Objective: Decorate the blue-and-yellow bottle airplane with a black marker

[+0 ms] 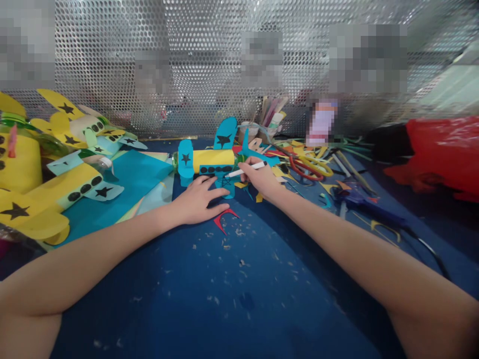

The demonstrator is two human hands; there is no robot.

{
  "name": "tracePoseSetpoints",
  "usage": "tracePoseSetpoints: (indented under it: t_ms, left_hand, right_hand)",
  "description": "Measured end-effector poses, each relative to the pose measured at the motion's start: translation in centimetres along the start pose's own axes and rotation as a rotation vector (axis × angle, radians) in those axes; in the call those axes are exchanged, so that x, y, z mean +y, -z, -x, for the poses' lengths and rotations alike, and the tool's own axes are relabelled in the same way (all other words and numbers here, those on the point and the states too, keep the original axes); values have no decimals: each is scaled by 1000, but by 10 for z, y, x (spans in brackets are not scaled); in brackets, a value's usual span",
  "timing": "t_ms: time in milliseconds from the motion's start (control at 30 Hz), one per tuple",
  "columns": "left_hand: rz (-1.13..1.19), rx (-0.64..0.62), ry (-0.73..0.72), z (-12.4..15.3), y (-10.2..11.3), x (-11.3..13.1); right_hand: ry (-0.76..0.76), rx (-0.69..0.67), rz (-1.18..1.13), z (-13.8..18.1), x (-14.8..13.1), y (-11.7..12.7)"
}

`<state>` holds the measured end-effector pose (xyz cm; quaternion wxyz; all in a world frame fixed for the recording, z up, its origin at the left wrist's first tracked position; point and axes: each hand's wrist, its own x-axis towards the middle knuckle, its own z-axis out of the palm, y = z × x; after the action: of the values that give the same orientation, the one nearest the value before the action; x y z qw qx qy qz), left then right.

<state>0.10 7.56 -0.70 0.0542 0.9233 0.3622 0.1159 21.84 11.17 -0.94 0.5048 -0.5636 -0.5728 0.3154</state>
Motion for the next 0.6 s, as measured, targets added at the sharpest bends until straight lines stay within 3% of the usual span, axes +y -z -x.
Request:
tracePoseSetpoints:
  t_ms: [600]
  left_hand:
    - [-7,-1,2,0,0,0]
  right_hand:
    - [-10,-4,-21,1,-1,0]
